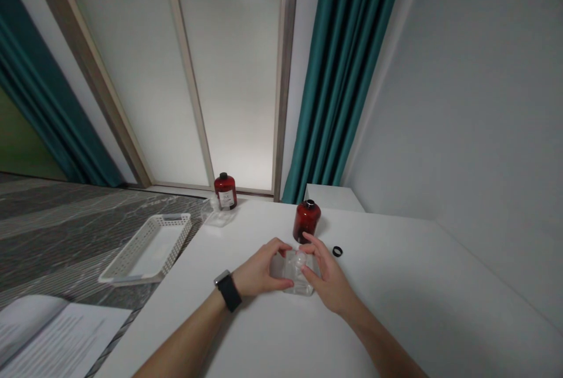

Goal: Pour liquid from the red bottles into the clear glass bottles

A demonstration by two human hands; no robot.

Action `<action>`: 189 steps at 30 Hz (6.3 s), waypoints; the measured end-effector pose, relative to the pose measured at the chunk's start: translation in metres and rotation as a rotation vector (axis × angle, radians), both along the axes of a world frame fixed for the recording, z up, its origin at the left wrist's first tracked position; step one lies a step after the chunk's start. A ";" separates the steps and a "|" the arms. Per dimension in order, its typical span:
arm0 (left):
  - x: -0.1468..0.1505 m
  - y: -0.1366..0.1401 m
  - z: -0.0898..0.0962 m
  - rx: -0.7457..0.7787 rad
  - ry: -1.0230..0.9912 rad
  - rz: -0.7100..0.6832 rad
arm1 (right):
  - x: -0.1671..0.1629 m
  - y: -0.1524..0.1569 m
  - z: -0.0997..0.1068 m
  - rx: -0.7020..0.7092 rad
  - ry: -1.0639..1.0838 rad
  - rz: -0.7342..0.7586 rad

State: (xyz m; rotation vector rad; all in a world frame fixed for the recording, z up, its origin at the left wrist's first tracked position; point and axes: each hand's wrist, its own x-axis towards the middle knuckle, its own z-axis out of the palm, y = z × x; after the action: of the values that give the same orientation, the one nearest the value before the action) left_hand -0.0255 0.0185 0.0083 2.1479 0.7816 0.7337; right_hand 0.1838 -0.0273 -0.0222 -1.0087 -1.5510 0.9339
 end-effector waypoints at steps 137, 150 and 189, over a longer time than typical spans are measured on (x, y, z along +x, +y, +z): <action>0.013 -0.006 -0.007 -0.150 -0.065 0.027 | 0.012 -0.002 0.020 0.110 -0.109 0.025; 0.019 -0.013 -0.009 -0.116 -0.085 0.109 | 0.002 -0.001 0.000 0.081 -0.129 -0.080; 0.094 -0.022 0.016 -0.044 0.037 -0.074 | 0.106 -0.061 0.040 -0.128 -0.317 -0.048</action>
State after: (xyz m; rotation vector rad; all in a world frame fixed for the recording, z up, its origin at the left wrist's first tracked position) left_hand 0.0683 -0.0034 0.0246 2.1447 0.7272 0.6346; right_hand 0.2900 -0.0882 0.0181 -1.3300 -1.7343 0.8788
